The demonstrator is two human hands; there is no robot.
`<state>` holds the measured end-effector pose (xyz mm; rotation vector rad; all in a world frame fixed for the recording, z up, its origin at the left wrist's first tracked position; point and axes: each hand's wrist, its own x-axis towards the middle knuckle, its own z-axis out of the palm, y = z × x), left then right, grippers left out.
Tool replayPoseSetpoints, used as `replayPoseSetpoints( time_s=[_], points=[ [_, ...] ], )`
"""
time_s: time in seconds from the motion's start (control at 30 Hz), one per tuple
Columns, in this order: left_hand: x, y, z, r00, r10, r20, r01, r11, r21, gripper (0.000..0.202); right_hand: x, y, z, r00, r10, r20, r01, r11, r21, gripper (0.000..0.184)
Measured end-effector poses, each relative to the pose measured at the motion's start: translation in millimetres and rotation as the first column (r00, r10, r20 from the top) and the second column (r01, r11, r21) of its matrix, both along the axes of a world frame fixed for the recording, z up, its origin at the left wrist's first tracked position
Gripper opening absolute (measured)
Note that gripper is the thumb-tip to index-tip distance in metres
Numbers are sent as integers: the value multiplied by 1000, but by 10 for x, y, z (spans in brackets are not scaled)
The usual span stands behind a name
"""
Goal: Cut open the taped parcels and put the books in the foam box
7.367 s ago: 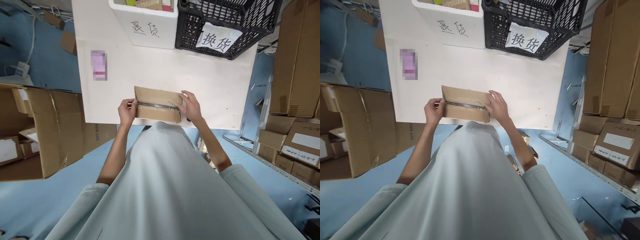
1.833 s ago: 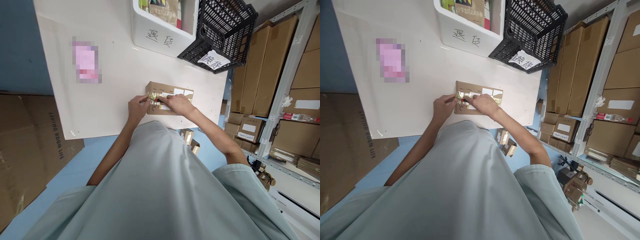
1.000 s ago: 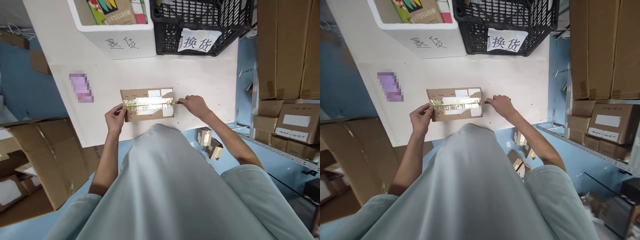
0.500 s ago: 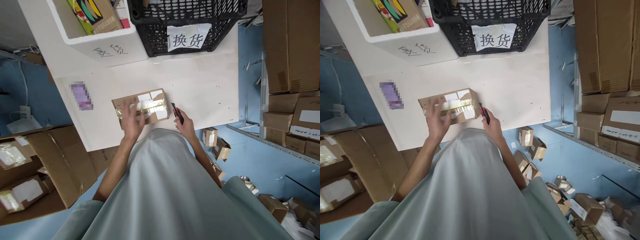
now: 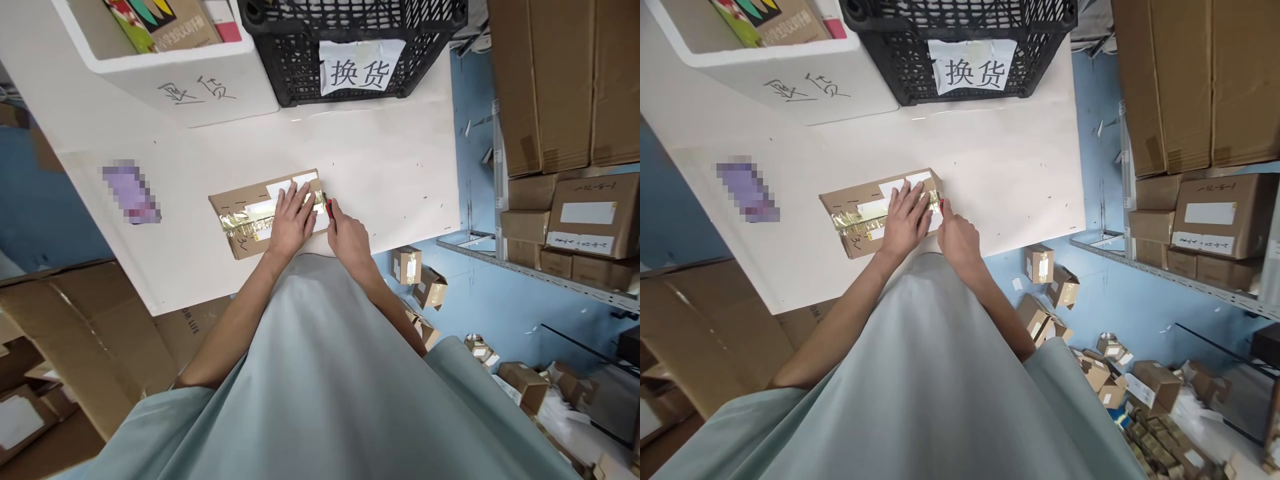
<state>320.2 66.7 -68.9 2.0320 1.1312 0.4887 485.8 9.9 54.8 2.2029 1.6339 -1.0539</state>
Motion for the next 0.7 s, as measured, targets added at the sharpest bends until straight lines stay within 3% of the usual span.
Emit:
replayPoseSetpoints(
  time_s=[0.23, 0.4, 0.7],
  points=[
    [40, 18, -1, 999, -2, 54, 3, 1000, -28, 60, -328, 171, 69, 994, -60, 96, 60, 998, -1, 71],
    [39, 14, -7, 997, 0, 76, 3, 999, -42, 59, -411, -19, 154, 986, -42, 161, 55, 995, -78, 73],
    [67, 9, 110, 997, -20, -68, 23, 999, 47, 57, -428, -197, 374, 975, -79, 210, 104, 989, -109, 67]
  ],
)
